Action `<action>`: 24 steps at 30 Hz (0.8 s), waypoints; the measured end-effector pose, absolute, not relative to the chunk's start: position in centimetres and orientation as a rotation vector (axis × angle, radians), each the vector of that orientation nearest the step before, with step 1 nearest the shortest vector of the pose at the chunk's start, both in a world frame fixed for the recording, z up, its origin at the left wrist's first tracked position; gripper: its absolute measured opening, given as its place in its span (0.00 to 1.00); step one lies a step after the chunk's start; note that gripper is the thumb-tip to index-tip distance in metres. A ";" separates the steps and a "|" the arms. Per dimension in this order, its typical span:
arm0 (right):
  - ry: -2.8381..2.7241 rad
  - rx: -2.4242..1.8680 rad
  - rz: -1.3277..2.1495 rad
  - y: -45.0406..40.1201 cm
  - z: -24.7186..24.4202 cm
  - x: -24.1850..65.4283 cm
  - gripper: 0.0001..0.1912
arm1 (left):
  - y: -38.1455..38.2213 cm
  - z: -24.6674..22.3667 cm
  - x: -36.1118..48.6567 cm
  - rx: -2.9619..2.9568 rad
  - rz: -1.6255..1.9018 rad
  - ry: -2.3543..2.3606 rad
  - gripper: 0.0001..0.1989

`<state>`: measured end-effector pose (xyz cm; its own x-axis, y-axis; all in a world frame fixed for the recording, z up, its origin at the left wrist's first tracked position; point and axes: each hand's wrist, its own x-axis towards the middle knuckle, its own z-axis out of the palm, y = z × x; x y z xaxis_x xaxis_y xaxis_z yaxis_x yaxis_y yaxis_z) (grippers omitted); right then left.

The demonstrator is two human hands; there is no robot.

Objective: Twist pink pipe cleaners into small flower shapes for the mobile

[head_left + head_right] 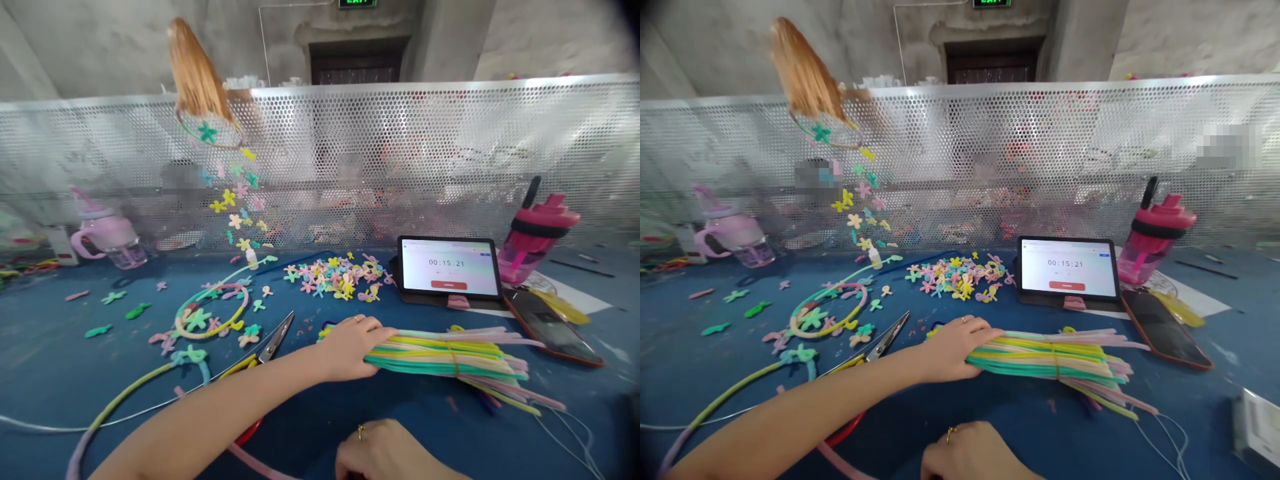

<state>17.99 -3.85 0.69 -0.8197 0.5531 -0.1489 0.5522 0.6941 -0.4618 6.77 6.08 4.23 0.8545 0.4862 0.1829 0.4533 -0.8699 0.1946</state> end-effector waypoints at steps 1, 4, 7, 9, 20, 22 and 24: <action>-2.886 -0.942 0.781 -3.8 0.5 18.0 0.06 | 6.3 4.1 7.4 2.891 0.351 0.698 0.32; -2.883 -0.922 0.757 -3.8 0.0 18.0 0.04 | 6.6 4.1 9.2 2.906 0.344 0.609 0.31; -2.885 -0.917 0.722 -3.7 -0.4 17.9 0.05 | 6.5 4.3 10.5 2.877 0.347 0.530 0.34; -2.896 -0.943 0.709 -3.7 -0.2 17.9 0.06 | 7.0 4.7 10.6 2.795 0.415 0.463 0.35; -2.941 -1.030 0.785 -3.7 1.1 17.4 0.02 | 23.7 5.8 2.7 2.045 0.947 1.618 0.13; -2.922 -1.065 0.748 -3.6 0.0 17.3 0.08 | 25.5 5.1 2.3 2.012 0.929 1.673 0.14; -2.915 -1.085 0.725 -3.5 -1.0 17.3 0.13 | 26.6 4.3 2.5 2.006 0.903 1.689 0.14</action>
<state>17.33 -3.52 -1.04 -0.7678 0.6081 -0.2016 0.6316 0.6661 -0.3967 2.54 26.60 4.32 0.0781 0.9686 0.2360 0.7343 -0.2160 0.6435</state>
